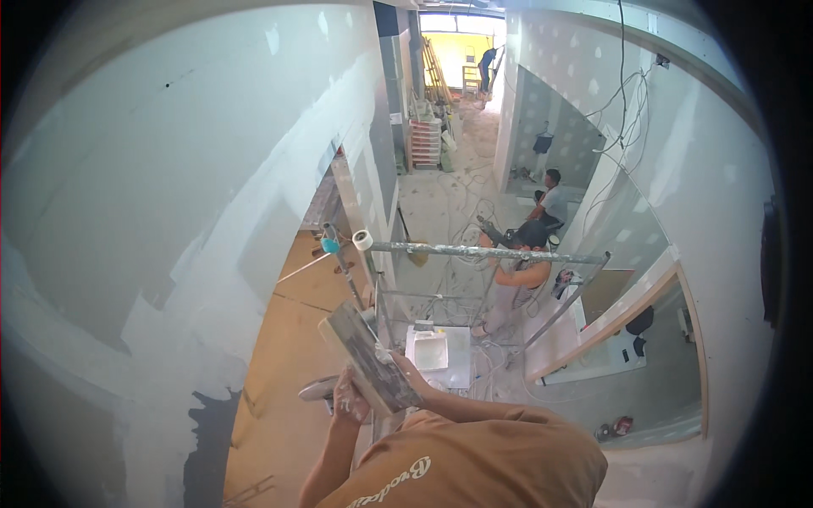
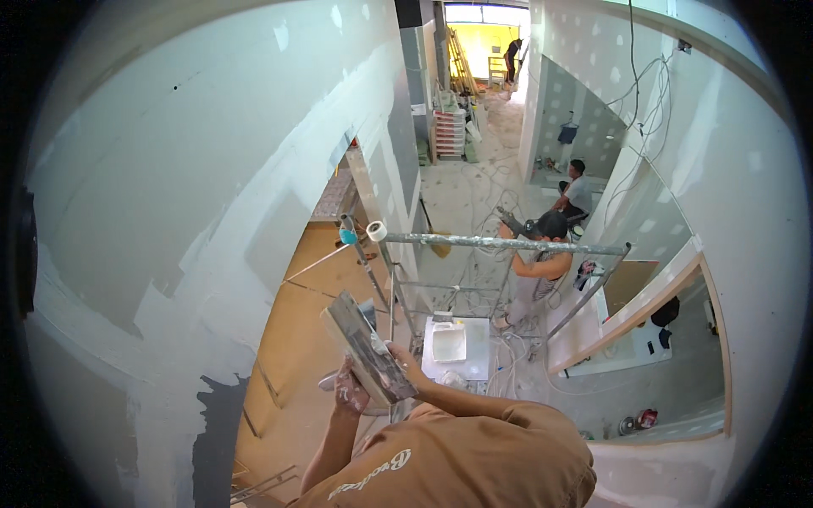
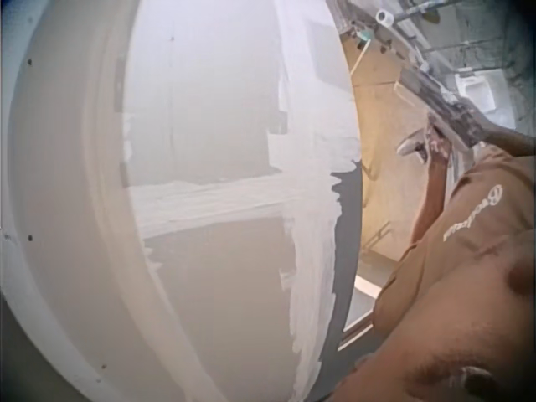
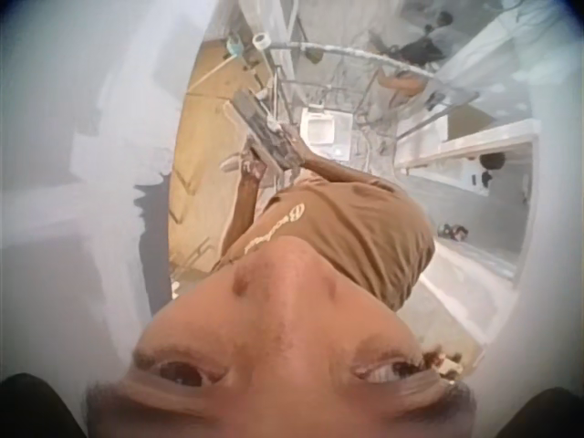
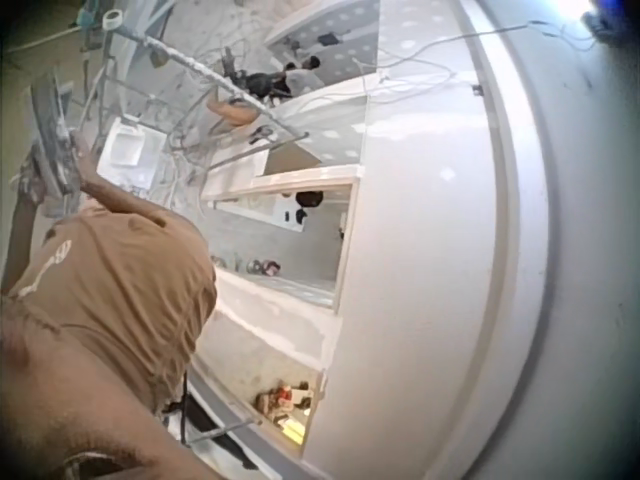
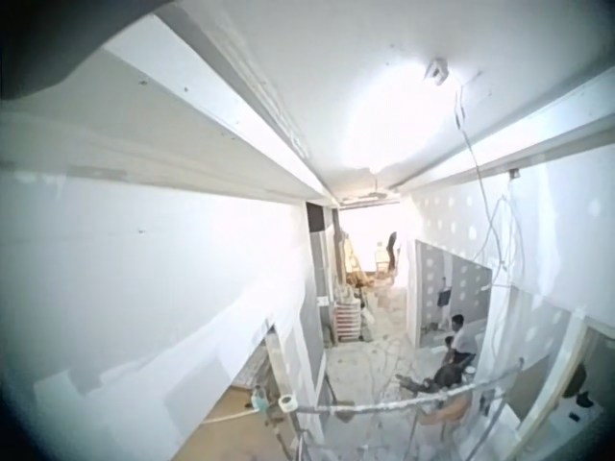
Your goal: The person scoops joint compound from a container with a putty knife and spreads it along the drywall ceiling seams, smoothing the compound with the putty knife.
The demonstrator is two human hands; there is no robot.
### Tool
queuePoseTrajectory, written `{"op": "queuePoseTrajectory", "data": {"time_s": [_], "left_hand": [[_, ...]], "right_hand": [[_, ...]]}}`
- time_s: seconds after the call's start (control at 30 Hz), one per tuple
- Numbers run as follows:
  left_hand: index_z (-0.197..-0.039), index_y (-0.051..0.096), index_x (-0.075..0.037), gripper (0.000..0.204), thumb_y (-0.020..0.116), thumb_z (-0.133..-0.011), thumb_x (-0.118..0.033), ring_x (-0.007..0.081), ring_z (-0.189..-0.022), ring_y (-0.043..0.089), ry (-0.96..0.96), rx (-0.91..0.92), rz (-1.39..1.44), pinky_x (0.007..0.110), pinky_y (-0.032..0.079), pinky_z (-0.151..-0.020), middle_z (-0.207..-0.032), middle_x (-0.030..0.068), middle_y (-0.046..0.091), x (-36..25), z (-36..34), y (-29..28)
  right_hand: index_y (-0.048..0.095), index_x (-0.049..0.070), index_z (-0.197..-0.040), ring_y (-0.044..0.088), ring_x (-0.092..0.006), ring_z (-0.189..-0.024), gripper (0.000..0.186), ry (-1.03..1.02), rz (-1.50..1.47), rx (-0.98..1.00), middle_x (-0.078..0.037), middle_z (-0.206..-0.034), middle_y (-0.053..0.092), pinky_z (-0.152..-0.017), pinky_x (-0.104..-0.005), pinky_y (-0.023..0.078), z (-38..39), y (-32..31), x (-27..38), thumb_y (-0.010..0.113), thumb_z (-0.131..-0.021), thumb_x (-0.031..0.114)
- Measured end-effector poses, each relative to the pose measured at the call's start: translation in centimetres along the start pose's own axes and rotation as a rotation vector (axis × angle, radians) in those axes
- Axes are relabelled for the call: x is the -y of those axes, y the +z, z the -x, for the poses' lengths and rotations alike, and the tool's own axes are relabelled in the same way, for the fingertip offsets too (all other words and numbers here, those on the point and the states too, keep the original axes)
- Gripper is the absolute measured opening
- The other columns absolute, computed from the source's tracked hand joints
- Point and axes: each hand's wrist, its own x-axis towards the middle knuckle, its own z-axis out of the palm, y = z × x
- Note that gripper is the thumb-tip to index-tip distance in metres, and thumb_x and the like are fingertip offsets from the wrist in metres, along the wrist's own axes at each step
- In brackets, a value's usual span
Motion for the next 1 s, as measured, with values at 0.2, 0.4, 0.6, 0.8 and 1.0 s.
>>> {"op": "queuePoseTrajectory", "data": {"time_s": [0.2,0.4,0.6,0.8,1.0], "left_hand": [[-0.135,0.053,-0.005,0.040,0.053,-0.103,-0.029,0.0304,-0.119,0.059,0.023,0.132,0.007,0.049,0.046,-0.107,-0.131,0.0128,0.062,-0.7,0.9,-0.1],[-0.137,0.051,-0.006,0.040,0.055,-0.102,-0.026,0.0288,-0.126,0.054,0.097,-0.030,0.031,0.046,0.042,-0.111,-0.134,0.0111,0.059,-2.1,3.6,-2.2],[-0.142,0.046,-0.004,0.047,0.054,-0.102,-0.028,0.0297,-0.128,0.052,0.088,0.042,-0.019,0.048,0.040,-0.112,-0.137,0.0117,0.056,-2.1,4.8,-3.4],[-0.147,0.040,-0.004,0.053,0.049,-0.103,-0.033,0.0346,-0.131,0.049,0.037,0.039,-0.048,0.056,0.038,-0.113,-0.146,0.0165,0.049,-2.3,5.6,-4.5],[-0.145,0.043,-0.004,0.050,0.050,-0.104,-0.032,0.0312,-0.130,0.051,0.022,0.024,-0.084,0.048,0.039,-0.114,-0.144,0.0139,0.052,-2.4,8.1,-2.2]], "right_hand": [[0.063,-0.001,-0.118,0.063,-0.0361,-0.103,0.040,-0.113,1.282,-0.022,-0.024,-0.116,0.063,-0.088,-0.0436,0.050,8.3,-15.1,3.0,0.062,-0.096,0.033],[0.068,-0.001,-0.103,0.065,-0.0350,-0.100,0.033,1.325,1.354,-0.049,-0.024,-0.105,0.068,-0.085,-0.0471,0.050,32.3,-28.0,-4.3,0.064,-0.085,0.027],[0.068,-0.001,-0.102,0.065,-0.0350,-0.100,0.033,1.223,1.128,-0.422,-0.024,-0.104,0.068,-0.085,-0.0471,0.050,35.5,-25.9,-6.4,0.064,-0.085,0.026],[0.068,-0.001,-0.102,0.065,-0.0349,-0.100,0.032,1.052,1.131,-0.455,-0.024,-0.104,0.068,-0.085,-0.0471,0.050,33.1,-24.6,-7.1,0.063,-0.085,0.026],[0.068,-0.001,-0.102,0.065,-0.0349,-0.099,0.032,1.015,1.145,-0.446,-0.024,-0.103,0.068,-0.085,-0.0471,0.050,31.6,-24.4,-7.9,0.063,-0.085,0.026]]}}
